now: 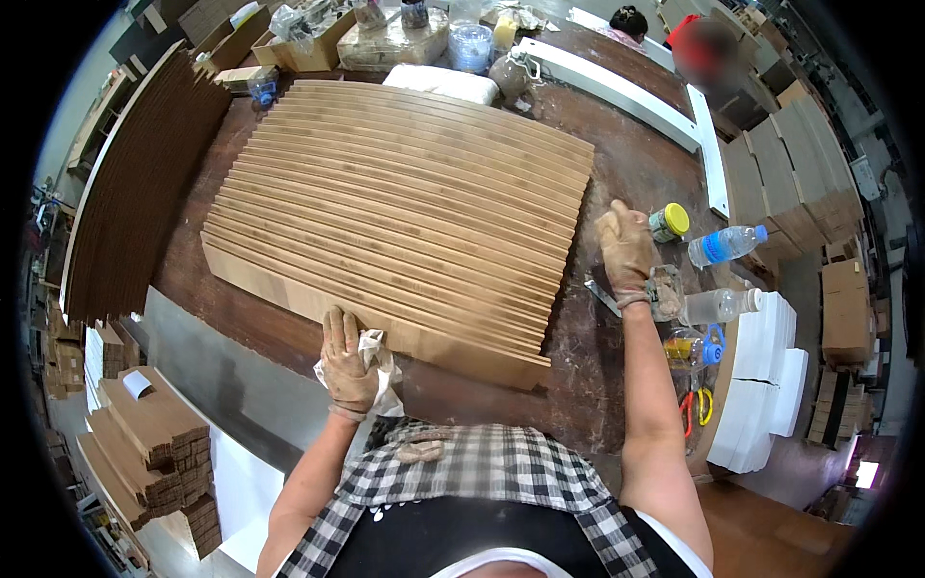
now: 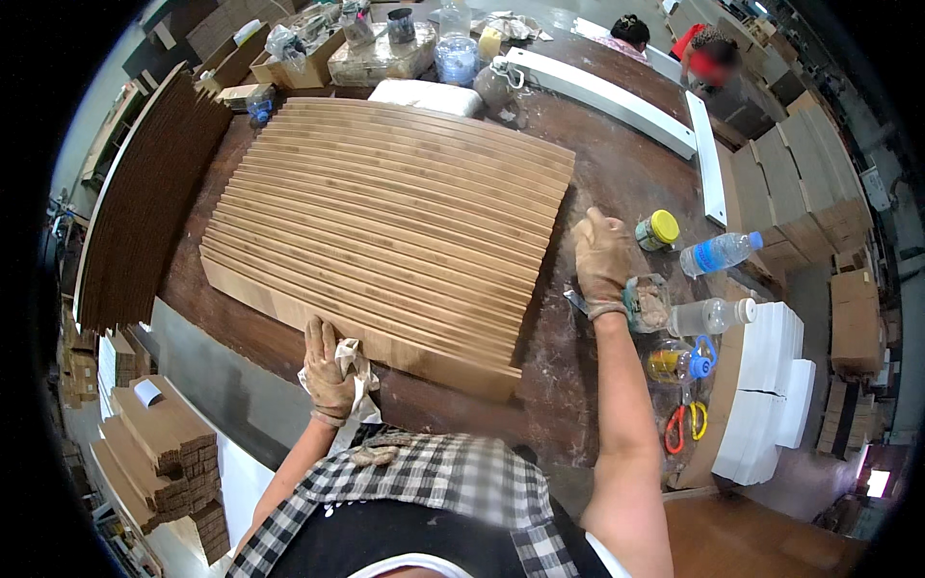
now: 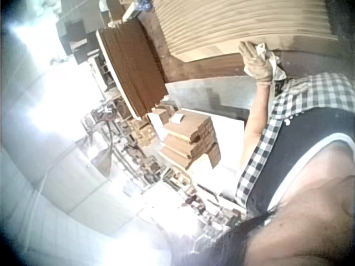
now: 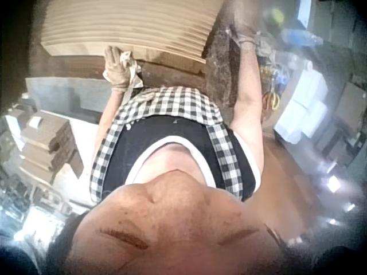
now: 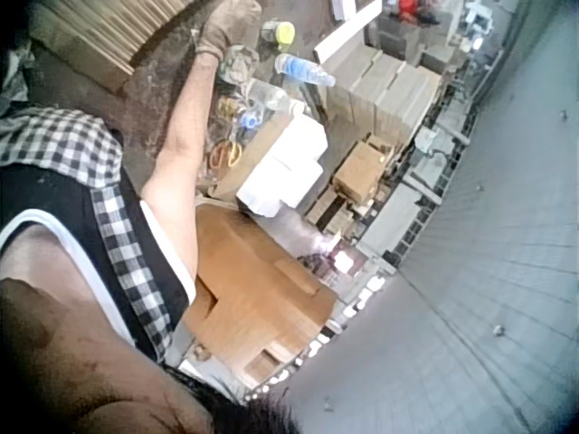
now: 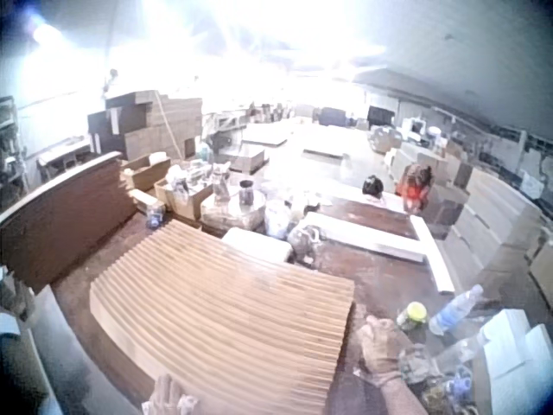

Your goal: The person wipes the surface of a wooden slatted panel with a white cloth and then moves it to a stack of similar panels on the table.

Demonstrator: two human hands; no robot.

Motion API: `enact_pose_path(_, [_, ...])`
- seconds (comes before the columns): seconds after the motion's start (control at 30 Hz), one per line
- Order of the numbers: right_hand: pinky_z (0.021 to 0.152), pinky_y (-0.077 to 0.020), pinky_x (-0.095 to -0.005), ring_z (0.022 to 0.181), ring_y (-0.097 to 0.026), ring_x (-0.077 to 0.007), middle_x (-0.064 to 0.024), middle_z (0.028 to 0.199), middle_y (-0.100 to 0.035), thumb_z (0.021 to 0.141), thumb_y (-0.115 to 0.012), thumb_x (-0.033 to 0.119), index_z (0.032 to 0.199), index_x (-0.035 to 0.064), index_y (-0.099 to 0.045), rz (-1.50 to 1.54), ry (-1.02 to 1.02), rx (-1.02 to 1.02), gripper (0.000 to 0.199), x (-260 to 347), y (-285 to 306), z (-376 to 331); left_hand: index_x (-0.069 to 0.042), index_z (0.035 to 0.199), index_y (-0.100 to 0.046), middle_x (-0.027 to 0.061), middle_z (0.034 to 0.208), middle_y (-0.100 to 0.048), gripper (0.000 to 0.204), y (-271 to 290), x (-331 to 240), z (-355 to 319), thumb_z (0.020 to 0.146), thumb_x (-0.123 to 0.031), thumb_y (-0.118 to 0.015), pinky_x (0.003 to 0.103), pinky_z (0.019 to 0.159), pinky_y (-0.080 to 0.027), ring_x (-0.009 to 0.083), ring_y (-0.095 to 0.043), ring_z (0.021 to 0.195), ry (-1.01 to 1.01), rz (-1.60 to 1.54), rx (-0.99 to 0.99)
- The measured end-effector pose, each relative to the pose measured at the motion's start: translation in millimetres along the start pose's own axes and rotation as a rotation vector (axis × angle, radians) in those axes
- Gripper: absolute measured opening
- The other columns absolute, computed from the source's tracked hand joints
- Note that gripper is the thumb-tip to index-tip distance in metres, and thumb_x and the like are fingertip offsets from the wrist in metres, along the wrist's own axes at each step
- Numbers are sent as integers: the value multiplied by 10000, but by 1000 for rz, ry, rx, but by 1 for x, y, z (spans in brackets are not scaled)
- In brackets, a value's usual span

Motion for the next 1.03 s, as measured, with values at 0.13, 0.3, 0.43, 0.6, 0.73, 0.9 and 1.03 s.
enact_pose_path(0.13, [920,-496,-425,1074,-598,-332,-163,1142,-626,910,-703,239,1249,104,-644,277,108,-7,370,54,1,-7,-25,1492,-350,283,1530,-355,851,4,-1,2,731,-97,-724,541,1120,-356,504,-364,1390,-26,-5,-15])
enact_pose_path(0.3, [864,-506,-425,997,-619,-312,-133,1061,-653,907,-679,172,1280,148,-636,-44,54,-4,376,0,3,-20,-20,1440,-454,256,1520,-397,779,17,5,7,681,53,-609,490,1137,-367,467,-402,1387,-17,-203,5])
enact_pose_path(0.43, [871,-518,-435,1010,-621,-309,-144,1077,-648,910,-693,224,1310,112,-605,368,-6,-49,425,7,18,-28,-12,1335,-604,165,1551,-425,631,19,4,6,725,130,-525,312,1018,-477,259,-562,1291,266,-656,-5])
enact_pose_path(0.6, [928,-501,-436,1038,-607,-310,-139,1121,-631,908,-695,260,1317,134,-614,206,285,17,436,48,4,-53,3,1384,-544,157,1583,-380,577,13,-13,5,813,81,-522,306,994,-493,265,-569,1277,296,-629,-94])
enact_pose_path(0.73, [899,-496,-418,1015,-610,-308,-125,1091,-637,854,-736,139,1237,119,-672,375,-74,96,389,-4,21,-52,-5,1389,-533,215,1557,-380,615,7,-19,5,778,-8,-609,379,1031,-479,370,-526,1309,209,-224,-79])
enact_pose_path(0.9, [971,-465,-431,1115,-565,-314,-90,1256,-612,859,-720,135,1293,148,-631,356,301,65,443,54,17,-66,-44,1381,-557,236,1555,-360,619,7,-28,6,770,-14,-654,393,1046,-467,410,-489,1329,179,-80,-71])
enact_pose_path(1.03, [966,-468,-437,1108,-571,-308,-91,1243,-620,868,-709,120,1296,167,-631,220,206,107,438,24,2,-78,-54,1439,-487,269,1534,-362,709,0,-18,0,761,-99,-690,466,1129,-381,462,-409,1372,140,-92,-76])
Point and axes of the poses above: each hand's wrist, its own z-axis towards the middle knuckle, its own y-axis out of the back of the hand, x = y × z, the point moved 2 cm from there along z, towards the middle knuckle
